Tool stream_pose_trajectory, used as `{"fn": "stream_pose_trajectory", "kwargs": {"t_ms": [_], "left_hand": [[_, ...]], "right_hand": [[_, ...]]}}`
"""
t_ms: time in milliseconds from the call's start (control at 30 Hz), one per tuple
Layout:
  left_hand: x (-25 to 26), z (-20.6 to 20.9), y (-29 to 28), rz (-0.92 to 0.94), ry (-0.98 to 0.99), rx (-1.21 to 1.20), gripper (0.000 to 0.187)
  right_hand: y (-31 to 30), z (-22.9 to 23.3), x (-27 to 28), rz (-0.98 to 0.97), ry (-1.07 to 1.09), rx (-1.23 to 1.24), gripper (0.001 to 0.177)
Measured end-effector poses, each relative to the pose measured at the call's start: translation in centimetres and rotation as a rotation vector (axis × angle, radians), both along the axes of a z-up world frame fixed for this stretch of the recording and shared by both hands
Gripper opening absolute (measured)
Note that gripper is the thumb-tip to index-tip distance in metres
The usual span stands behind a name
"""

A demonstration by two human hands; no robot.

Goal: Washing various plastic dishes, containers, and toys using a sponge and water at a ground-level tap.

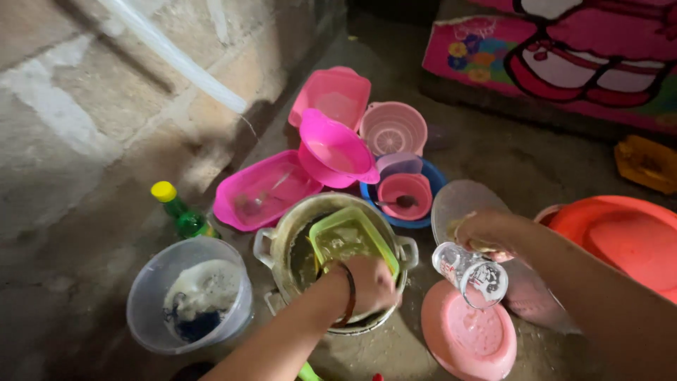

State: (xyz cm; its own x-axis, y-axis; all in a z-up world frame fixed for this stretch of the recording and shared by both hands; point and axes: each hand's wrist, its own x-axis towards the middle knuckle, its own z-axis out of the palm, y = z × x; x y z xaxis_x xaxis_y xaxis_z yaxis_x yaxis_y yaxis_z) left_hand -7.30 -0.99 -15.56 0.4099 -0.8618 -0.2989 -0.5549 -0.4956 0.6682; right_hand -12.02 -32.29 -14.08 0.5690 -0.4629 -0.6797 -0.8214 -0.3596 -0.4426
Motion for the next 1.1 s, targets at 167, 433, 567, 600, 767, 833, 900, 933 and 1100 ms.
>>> {"fn": "stream_pose_trajectory", "kwargs": {"t_ms": [167,433,567,600,767,833,900,933,1100], "left_hand": [[-2.0,-0.5,-0.1,-0.246,0.080,0.251,0.039],[-3.4,-3.9,1.5,-0.235,0.307,0.355,0.051],[-3.7,-4.3,1.3,-0.244,0.367,0.389,0.056],[-3.6,-4.3,1.3,-0.239,0.393,0.397,0.058],[-3.0,-3.9,1.2,-0.219,0.469,0.409,0.065],[-2.4,-3.6,1.2,-0.204,0.499,0.408,0.068],[0.0,-3.3,0.6,-0.230,0.397,0.278,0.073],[1.2,-3.2,0.5,-0.260,0.299,0.150,0.079],[4.5,4.7,3.9,0.069,0.637,-0.251,0.064]], "right_hand": [[-2.9,-5.6,-1.1,-0.072,0.060,0.104,0.009],[-6.9,-25.4,-2.9,-0.188,0.005,0.644,0.014],[-3.8,-23.0,-2.9,-0.453,0.065,0.499,0.015],[-3.2,-21.7,-2.9,-0.488,0.006,0.473,0.012],[-5.2,-21.8,-2.3,-0.540,-0.081,0.466,0.012],[-6.6,-22.5,-1.9,-0.572,-0.128,0.490,0.020],[-6.7,-22.0,-2.0,-0.598,-0.178,0.457,0.018],[-6.7,-21.7,-2.1,-0.631,-0.221,0.421,0.017],[-1.9,-13.4,-2.4,-0.761,-0.332,0.314,0.020]]}}
